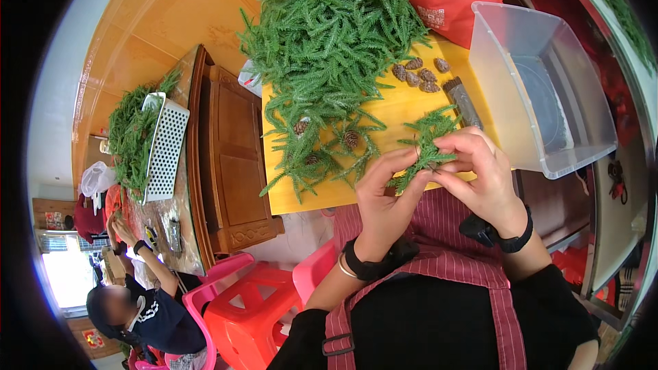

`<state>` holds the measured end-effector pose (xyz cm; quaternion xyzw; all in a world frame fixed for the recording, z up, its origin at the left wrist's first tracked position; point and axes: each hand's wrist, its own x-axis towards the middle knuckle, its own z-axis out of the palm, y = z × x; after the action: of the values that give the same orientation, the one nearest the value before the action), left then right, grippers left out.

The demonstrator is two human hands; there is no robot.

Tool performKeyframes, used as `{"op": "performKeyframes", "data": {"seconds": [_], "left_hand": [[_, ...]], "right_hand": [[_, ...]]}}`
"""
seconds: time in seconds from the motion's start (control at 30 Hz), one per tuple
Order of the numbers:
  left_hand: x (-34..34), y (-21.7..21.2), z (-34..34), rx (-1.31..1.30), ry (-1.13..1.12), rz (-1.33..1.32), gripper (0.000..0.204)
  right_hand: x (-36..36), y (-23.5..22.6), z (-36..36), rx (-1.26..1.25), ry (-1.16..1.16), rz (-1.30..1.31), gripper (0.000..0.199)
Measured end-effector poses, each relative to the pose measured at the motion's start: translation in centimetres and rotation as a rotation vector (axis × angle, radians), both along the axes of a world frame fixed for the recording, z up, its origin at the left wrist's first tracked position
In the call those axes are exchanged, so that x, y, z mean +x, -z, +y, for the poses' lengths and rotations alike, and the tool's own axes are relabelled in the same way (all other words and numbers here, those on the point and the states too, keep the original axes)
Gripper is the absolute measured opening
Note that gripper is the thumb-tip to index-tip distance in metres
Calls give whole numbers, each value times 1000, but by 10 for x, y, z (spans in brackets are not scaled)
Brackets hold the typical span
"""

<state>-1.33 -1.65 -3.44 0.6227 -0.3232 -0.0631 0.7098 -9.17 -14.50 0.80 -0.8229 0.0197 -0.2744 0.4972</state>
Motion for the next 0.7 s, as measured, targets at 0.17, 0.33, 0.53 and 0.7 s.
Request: {"op": "performKeyframes", "data": {"seconds": [0.17, 0.33, 0.53, 0.7], "left_hand": [[-3, 0, -1, -52, -3, 25, 22], [-3, 1, -2, -78, -24, 44, 21], [3, -4, 1, -50, -8, 31, 21], [3, -8, 2, -20, 1, 43, 22]], "right_hand": [[2, 0, 1, -87, 3, -18, 43], [4, 2, 3, -58, 25, -21, 45], [2, -2, 0, -240, 119, -35, 47], [-3, -25, -16, -212, -53, 133, 56]]}}
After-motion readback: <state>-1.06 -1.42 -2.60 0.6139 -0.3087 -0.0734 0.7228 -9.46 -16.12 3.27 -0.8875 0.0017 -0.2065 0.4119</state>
